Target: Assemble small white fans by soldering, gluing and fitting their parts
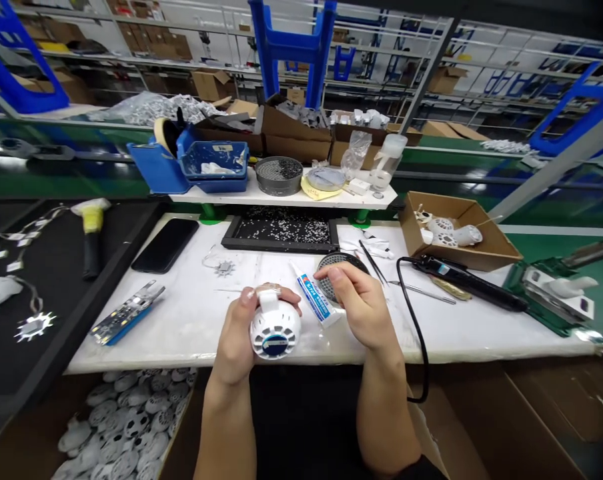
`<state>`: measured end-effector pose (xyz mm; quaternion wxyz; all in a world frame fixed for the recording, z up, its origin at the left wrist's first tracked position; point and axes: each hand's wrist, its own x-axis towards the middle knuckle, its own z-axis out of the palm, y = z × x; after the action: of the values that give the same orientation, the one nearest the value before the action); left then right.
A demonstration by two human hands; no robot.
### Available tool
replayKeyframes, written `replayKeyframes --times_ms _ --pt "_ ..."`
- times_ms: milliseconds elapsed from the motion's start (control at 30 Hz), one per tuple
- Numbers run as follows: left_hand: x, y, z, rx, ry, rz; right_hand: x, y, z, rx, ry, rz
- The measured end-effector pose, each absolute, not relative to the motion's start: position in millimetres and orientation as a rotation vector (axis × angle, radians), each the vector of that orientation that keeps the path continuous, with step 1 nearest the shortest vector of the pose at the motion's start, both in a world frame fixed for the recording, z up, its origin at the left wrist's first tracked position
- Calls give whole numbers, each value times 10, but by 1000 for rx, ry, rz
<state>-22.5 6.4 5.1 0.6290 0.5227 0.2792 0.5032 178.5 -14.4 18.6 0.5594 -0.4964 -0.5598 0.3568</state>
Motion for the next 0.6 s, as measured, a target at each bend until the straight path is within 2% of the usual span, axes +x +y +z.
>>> replayKeyframes --times_ms 333,500,600 --pt "-244 62 21 1346 549 887 1695 -164 221 -998 -1534 1126" --pt "-167 32 87 1450 534 714 1913 -281 190 -1001 -1829 704" --pt "71 -39 131 1558 357 550 2250 -610 38 -1125 -1765 601"
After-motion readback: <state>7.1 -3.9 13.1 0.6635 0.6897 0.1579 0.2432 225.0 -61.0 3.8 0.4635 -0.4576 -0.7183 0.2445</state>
